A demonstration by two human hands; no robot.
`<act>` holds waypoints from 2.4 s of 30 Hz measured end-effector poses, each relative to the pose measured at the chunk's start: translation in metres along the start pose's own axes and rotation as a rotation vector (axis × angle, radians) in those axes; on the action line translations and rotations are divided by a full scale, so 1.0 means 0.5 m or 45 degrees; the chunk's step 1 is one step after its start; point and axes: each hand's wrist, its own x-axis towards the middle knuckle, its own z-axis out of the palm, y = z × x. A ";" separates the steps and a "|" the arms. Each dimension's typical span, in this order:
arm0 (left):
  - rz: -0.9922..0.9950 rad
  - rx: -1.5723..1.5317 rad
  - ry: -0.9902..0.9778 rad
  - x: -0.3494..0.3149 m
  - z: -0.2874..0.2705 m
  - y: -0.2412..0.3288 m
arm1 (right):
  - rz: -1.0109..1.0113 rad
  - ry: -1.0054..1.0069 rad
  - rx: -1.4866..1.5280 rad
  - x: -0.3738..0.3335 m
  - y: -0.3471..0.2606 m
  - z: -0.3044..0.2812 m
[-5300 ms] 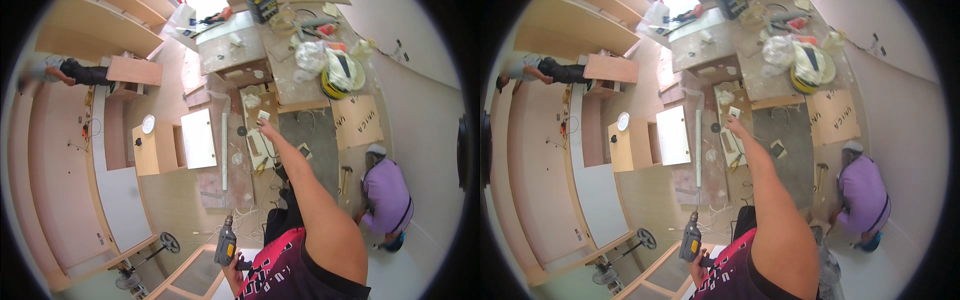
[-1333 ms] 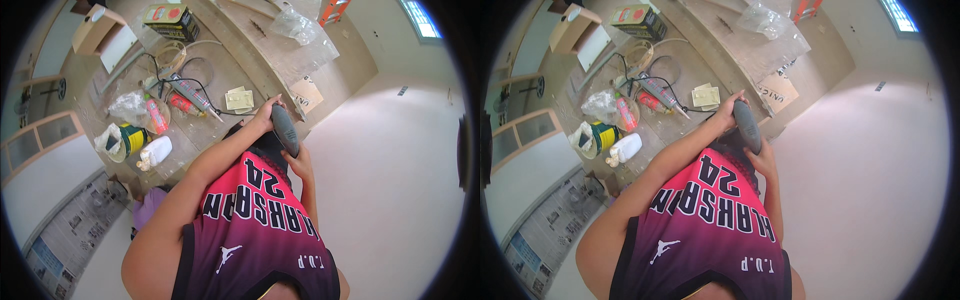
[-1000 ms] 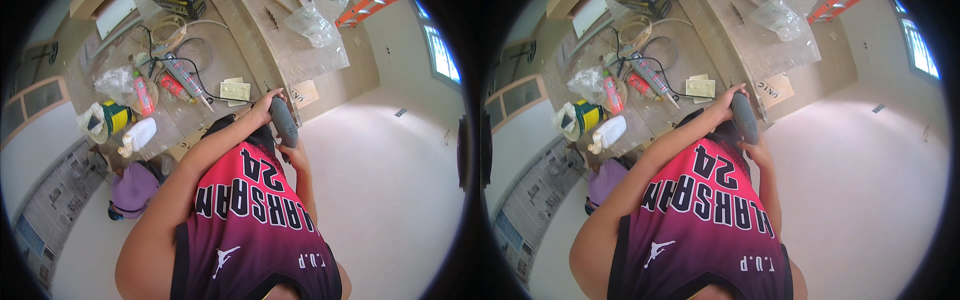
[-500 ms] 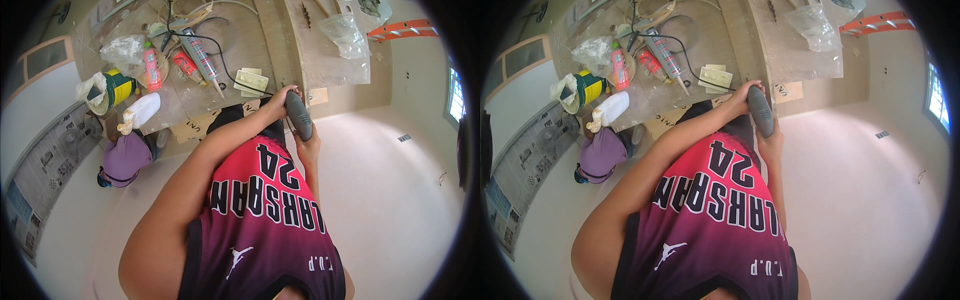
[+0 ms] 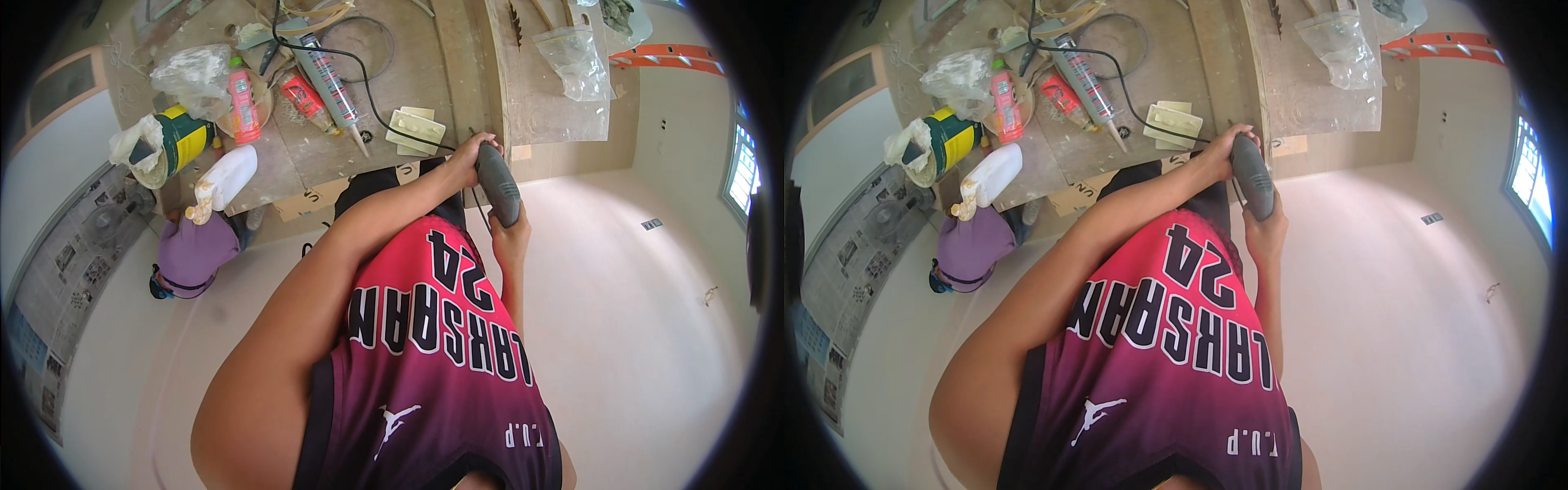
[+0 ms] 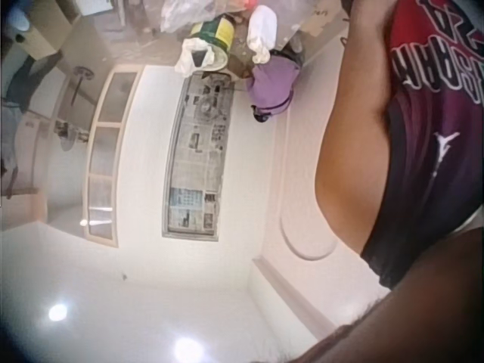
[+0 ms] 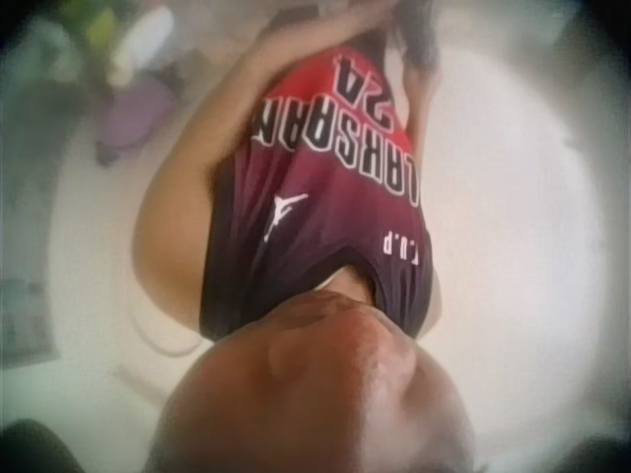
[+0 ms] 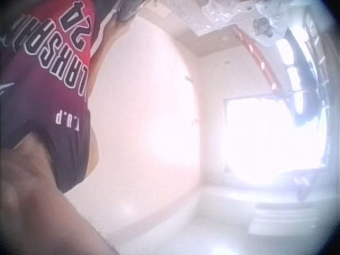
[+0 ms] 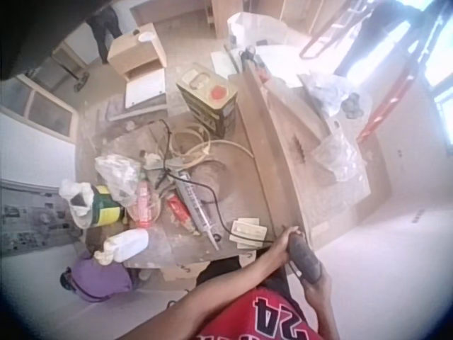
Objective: The person works in a cluttered room with other workers, handling a tape measure, an angle grinder, and a cloth. They measure a wooden panel, plug in the angle grinder, and wipe a surface with a cloth while other workers assemble nearby.
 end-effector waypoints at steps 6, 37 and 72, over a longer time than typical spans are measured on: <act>0.001 -0.106 -0.044 0.005 0.013 0.000 | 0.032 -0.112 -0.062 0.026 -0.058 -0.031; 1.631 1.999 -0.434 -0.158 0.239 -0.009 | -0.002 -0.255 -0.292 0.081 -0.187 -0.101; 1.693 1.929 -0.533 -0.193 0.253 -0.026 | 0.019 -0.108 -0.176 0.007 -0.187 -0.095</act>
